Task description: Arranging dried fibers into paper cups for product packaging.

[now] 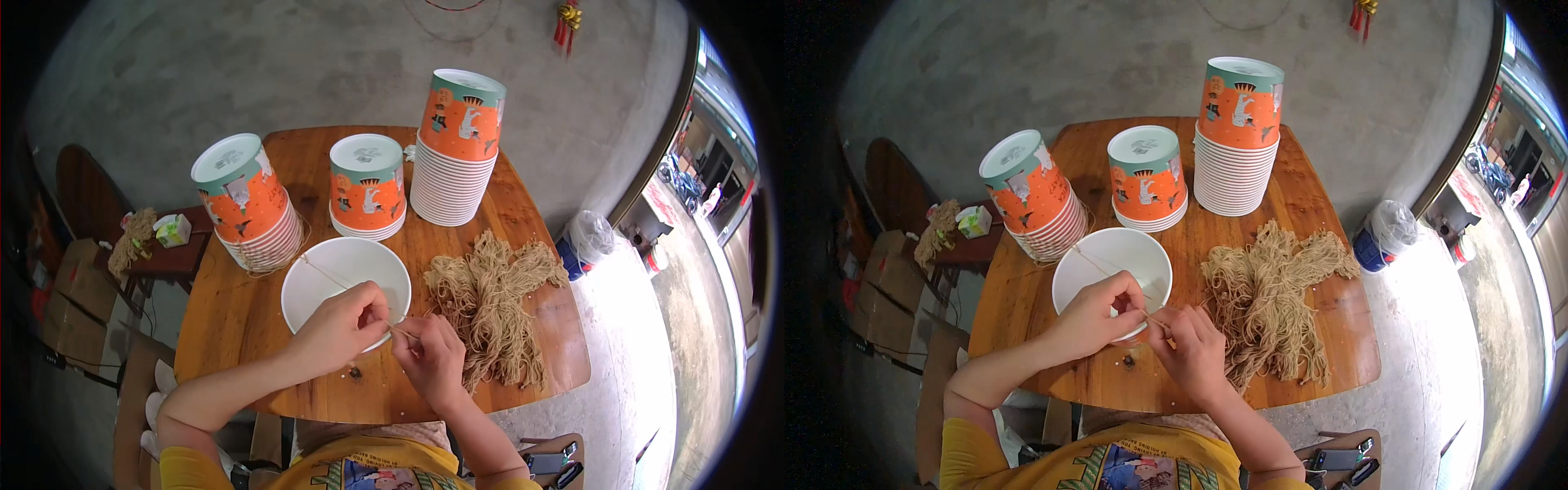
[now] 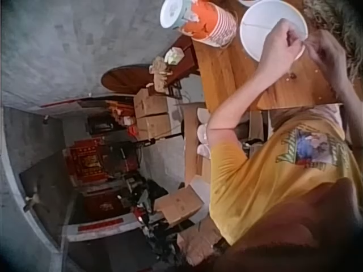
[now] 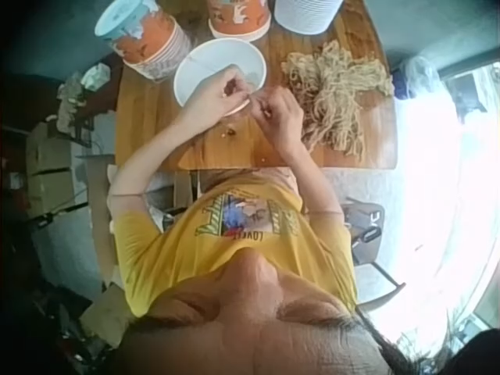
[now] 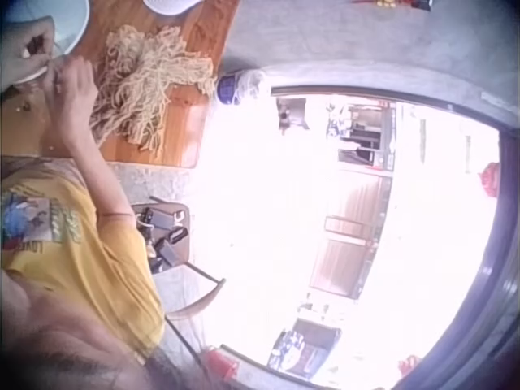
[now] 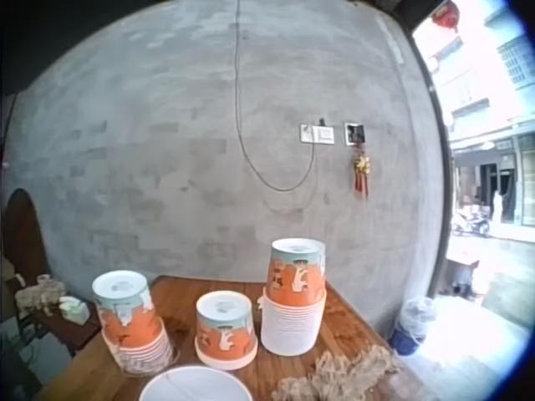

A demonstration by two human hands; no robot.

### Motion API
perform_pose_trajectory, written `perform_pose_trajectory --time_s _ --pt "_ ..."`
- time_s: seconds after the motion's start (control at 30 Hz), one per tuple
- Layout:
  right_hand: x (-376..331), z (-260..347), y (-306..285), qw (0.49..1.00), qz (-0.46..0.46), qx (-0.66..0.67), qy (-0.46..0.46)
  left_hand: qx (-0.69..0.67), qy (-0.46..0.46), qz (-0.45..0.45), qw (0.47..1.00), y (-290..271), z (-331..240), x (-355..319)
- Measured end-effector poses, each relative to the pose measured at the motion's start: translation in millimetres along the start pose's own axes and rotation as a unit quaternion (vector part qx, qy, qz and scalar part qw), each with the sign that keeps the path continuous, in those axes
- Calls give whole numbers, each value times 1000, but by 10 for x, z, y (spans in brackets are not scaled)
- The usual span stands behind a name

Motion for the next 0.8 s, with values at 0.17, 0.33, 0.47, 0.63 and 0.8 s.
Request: perform_pose_trajectory --time_s 0.17,0.33,0.47,0.63,0.8 --pt "-29 -13 6 1000 -7 13 1 -67 -34 9 997 24 74 8" --pt "-112 -118 44 985 13 107 139 -72 -33 46 996 27 58 23" --pt "-230 -293 194 868 -34 360 340 -73 27 36 996 40 30 51" --pt "-224 -297 199 848 -12 384 365 -116 17 63 991 51 59 76" --pt "-209 -302 114 881 -3 329 341 -152 -3 83 985 68 24 111"
Point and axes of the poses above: each hand's wrist, its own x-axis towards the middle knuckle, its own y-axis out of the palm, z = x × y, the point moved 6 cm from there along x, towards the middle knuckle, and after that the axes turned 5 degrees about -y, right-handed, at the moved point
